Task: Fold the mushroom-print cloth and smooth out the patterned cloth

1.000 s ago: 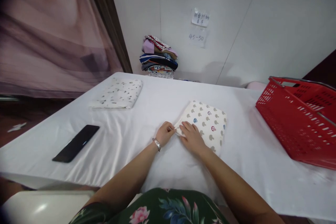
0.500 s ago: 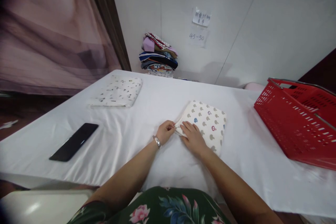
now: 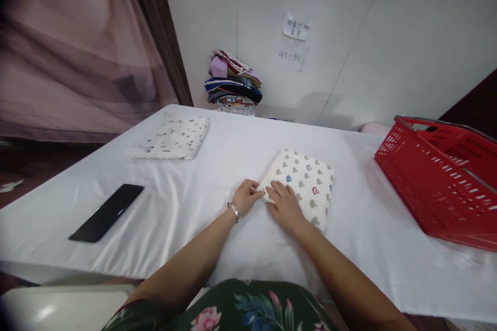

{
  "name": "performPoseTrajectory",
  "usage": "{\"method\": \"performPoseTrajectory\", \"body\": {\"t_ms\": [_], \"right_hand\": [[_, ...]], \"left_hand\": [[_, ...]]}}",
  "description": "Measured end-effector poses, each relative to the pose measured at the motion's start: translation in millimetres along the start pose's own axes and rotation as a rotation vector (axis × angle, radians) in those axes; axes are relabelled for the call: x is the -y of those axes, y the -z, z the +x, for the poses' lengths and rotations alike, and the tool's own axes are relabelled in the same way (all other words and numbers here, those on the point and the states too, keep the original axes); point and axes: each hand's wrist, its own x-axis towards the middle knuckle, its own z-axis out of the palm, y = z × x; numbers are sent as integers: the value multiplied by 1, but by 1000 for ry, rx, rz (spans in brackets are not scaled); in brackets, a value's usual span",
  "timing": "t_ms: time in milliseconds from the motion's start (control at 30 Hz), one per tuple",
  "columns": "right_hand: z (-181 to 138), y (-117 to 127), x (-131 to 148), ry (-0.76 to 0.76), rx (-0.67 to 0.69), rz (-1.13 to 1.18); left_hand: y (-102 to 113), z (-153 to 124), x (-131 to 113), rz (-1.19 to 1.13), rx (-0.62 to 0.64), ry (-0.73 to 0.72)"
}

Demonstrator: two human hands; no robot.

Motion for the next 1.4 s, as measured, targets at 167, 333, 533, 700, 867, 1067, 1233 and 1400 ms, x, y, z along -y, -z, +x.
{"method": "performPoseTrajectory", "body": {"t_ms": [167,333,533,700,867,1067,1233,1400], "right_hand": [[3,9,-5,0,16,131],[18,15,-23,-118,-51,174],[25,1,-38,-185,49,-2],[29,5,-45,-212,69,68],[52,14,-54,-193,24,41],[100,17,-81,-325,-15,-15],[138,25,-116,-443,38,16],[165,23,-136,-426,120,52]], "left_hand": [[-1,2,0,1,-16,-7],[0,3,0,31,10,-53],[2,4,0,-25,53,-79],[1,4,2,-41,56,-81],[-1,3,2,-14,46,-90],[-1,2,1,59,66,-76],[-2,0,2,82,70,-60],[-1,-1,0,112,79,-26]]}}
